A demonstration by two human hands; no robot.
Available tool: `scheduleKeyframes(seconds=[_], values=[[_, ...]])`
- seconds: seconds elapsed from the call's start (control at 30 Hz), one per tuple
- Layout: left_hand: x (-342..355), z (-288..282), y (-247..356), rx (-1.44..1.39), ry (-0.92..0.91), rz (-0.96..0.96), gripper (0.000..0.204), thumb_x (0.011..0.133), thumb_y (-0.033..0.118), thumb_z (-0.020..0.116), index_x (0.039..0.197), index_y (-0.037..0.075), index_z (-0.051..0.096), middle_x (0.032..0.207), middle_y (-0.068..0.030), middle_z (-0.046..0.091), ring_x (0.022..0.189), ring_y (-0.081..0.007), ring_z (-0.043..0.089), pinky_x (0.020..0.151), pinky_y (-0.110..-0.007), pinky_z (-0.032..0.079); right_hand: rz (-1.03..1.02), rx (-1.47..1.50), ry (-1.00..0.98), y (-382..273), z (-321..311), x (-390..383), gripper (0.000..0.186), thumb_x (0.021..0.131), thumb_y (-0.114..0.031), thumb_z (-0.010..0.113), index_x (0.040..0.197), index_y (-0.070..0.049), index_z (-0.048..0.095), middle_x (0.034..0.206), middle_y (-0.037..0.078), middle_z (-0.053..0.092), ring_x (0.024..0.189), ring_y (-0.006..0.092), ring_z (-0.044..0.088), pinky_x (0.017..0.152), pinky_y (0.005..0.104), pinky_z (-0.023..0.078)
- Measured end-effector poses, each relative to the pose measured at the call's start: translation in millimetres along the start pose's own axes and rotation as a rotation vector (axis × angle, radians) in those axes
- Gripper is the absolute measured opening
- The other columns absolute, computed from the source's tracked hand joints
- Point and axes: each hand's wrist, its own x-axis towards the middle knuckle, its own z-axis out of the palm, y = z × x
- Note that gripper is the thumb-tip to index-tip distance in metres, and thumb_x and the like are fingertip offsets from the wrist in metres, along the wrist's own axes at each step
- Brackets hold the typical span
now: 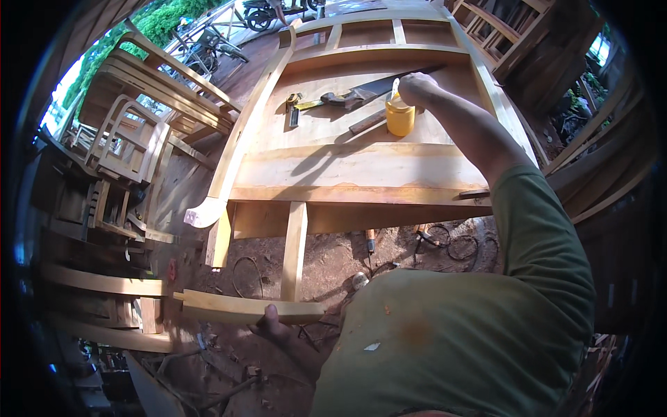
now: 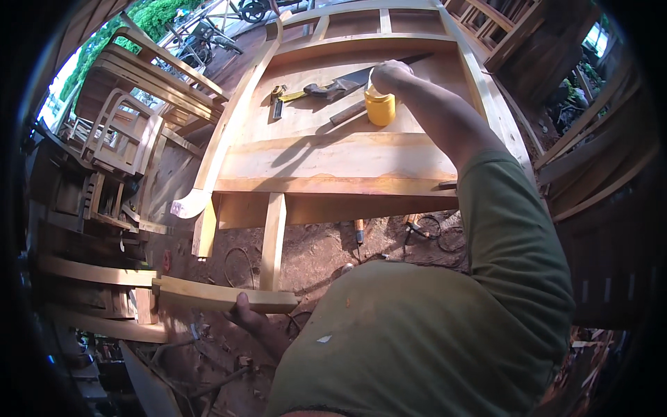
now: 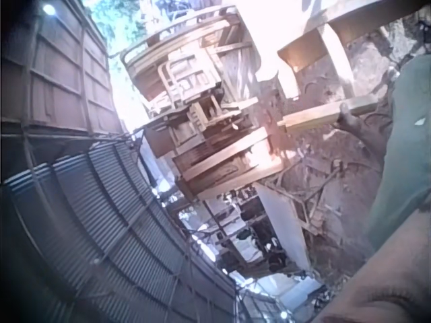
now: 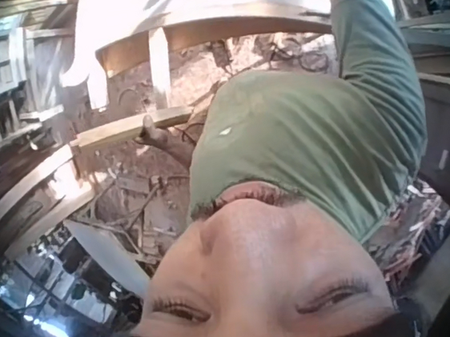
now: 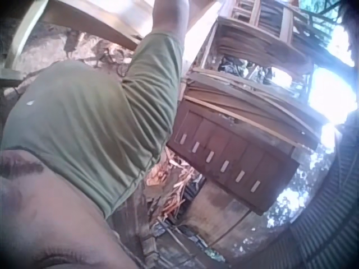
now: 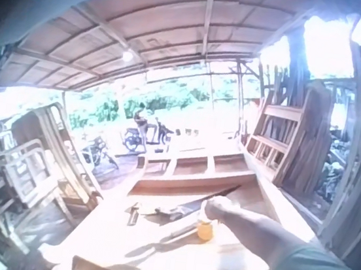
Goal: The person applies glue with a brush to the joints of two wooden furniture components, then fits the components together by hand and presses them to secure the bond.
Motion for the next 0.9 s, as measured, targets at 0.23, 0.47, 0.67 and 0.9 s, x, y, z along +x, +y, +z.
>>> scheduleKeyframes(seconds=[0.23, 0.47, 0.67, 0.9], values=[[21, -14, -13, 0.066, 0.037, -0.033, 0.061, 0.071, 0.019, 0.076, 0.121, -0.005, 0.05, 0.108, -0.0144, 0.056, 0.095, -0.0251, 0.059, 0.08, -0.039, 0.054, 0.054, 0.23, 0.19, 7, 28, -35, 0.027, 0.089, -0.013, 0.059, 0.11, -0.006, 0.074, 0.117, 0.017, 0.071, 0.11, 0.0296, 0.069, 0.09, 0.0411, 0.056], [31, 17, -20, -0.024, 0.021, 0.004, 0.063, 0.069, 0.021, 0.075, 0.121, -0.004, 0.049, 0.1, -0.0131, 0.059, 0.088, -0.0255, 0.061, 0.077, -0.04, 0.054, 0.106, 0.159, 0.151, 2, 42, -4, 0.027, 0.088, -0.015, 0.062, 0.11, -0.005, 0.074, 0.117, 0.015, 0.072, 0.109, 0.0289, 0.07, 0.087, 0.045, 0.058], [36, 9, -19, 0.044, -0.296, -0.098, 0.053, 0.068, 0.011, 0.078, 0.113, -0.002, 0.054, 0.101, -0.0109, 0.06, 0.09, -0.0212, 0.062, 0.082, -0.037, 0.053, 0.145, 0.351, 0.234, 10, 51, -44, 0.029, 0.09, -0.013, 0.054, 0.109, -0.002, 0.073, 0.115, 0.02, 0.07, 0.107, 0.0354, 0.069, 0.09, 0.0446, 0.055], [40, 54, -5, 0.118, -0.47, -0.162, 0.053, 0.072, 0.006, 0.084, 0.114, -0.006, 0.055, 0.101, -0.0125, 0.062, 0.088, -0.0179, 0.064, 0.078, -0.032, 0.053, 0.194, 0.5, 0.34, 20, 71, -90, 0.032, 0.092, -0.016, 0.049, 0.115, -0.007, 0.07, 0.112, 0.018, 0.071, 0.108, 0.0357, 0.067, 0.092, 0.0458, 0.053]])
